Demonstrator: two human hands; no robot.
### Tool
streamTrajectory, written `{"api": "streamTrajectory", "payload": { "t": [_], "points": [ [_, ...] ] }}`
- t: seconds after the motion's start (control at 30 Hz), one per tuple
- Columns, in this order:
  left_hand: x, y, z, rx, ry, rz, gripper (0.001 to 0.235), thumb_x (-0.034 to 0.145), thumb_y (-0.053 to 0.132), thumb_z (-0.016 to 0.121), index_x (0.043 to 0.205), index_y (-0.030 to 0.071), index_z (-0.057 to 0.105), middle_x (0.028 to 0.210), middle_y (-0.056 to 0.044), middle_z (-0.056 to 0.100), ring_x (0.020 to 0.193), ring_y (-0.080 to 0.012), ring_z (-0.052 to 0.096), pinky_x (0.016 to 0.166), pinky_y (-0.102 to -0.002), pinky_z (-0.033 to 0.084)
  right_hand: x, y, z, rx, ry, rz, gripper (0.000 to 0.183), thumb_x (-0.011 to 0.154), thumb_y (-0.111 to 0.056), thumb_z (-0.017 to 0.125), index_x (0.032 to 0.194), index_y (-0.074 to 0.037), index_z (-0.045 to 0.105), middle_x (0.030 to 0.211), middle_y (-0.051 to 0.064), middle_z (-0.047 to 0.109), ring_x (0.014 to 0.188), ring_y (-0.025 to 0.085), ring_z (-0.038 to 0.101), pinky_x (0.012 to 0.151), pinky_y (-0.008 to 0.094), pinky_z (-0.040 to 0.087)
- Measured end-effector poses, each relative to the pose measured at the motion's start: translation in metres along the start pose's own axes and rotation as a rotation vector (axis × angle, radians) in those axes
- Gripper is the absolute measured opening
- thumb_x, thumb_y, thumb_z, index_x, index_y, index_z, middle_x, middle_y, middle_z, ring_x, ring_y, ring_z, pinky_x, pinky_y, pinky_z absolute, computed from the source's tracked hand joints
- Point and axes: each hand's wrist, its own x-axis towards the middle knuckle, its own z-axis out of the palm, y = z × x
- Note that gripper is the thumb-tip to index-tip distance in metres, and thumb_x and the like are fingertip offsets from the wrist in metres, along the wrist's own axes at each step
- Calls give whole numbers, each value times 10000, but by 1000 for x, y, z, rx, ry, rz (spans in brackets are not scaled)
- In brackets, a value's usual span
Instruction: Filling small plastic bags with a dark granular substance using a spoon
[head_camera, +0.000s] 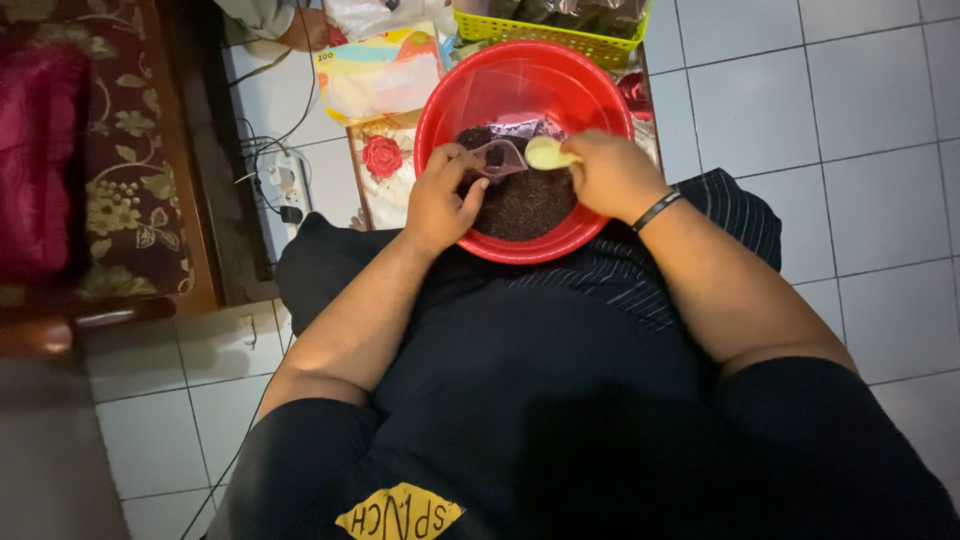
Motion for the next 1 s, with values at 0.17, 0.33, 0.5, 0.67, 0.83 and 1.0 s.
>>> {"api": "streamTrajectory", "payload": {
  "t": [0.17, 0.33, 0.5, 0.67, 0.83, 1.0],
  "points": [
    [0, 6, -3, 20, -29, -22, 172, 924, 223, 746, 1086, 194, 693, 1121, -50, 625, 934, -354, 718, 767, -461, 603, -1, -44, 0, 54, -258, 22, 258, 923, -167, 608, 1145, -95, 719, 1051, 188, 724, 1006, 441, 712, 888, 529, 554],
    [1, 1, 2, 34, -45, 47, 101, 936, 197, 723, 1029, 169, 693, 1114, -78, 615, 910, -376, 716, 736, -483, 600, 4, -47, 1, 190, -394, 28, 242, 913, -163, 590, 1099, -76, 719, 1054, 229, 738, 1063, 464, 696, 935, 553, 534],
    [1, 0, 7, 214, -83, 62, 230, 907, 282, 761, 1065, 126, 704, 1195, -113, 608, 1028, -362, 708, 819, -439, 605, 3, -29, -3, 280, -378, 146, 257, 892, -273, 653, 1120, -176, 722, 1006, 97, 774, 1040, 354, 719, 893, 467, 558],
    [9, 13, 9, 253, -79, 138, 287, 883, 272, 795, 1091, 92, 713, 1227, -180, 609, 1073, -416, 685, 866, -481, 594, -1, -6, -12, 284, -295, 188, 268, 893, -249, 666, 1138, -159, 725, 998, 119, 774, 1017, 364, 719, 862, 474, 556],
    [6, 5, 25, 322, -66, 232, 169, 871, 212, 759, 1028, 157, 728, 1272, -133, 614, 1155, -385, 650, 884, -454, 568, -8, -3, -12, 281, -260, 227, 291, 888, -265, 676, 1157, -179, 743, 1032, 96, 779, 1034, 336, 723, 893, 450, 554],
    [21, 71, -19, 108, -145, -86, 310, 905, 133, 629, 1208, 79, 667, 1203, -257, 648, 1143, -463, 637, 945, -524, 549, -10, -6, -24, 284, -133, 253, 321, 886, -215, 675, 1189, -128, 737, 1067, 135, 777, 1081, 366, 712, 938, 482, 546]
  ]
}}
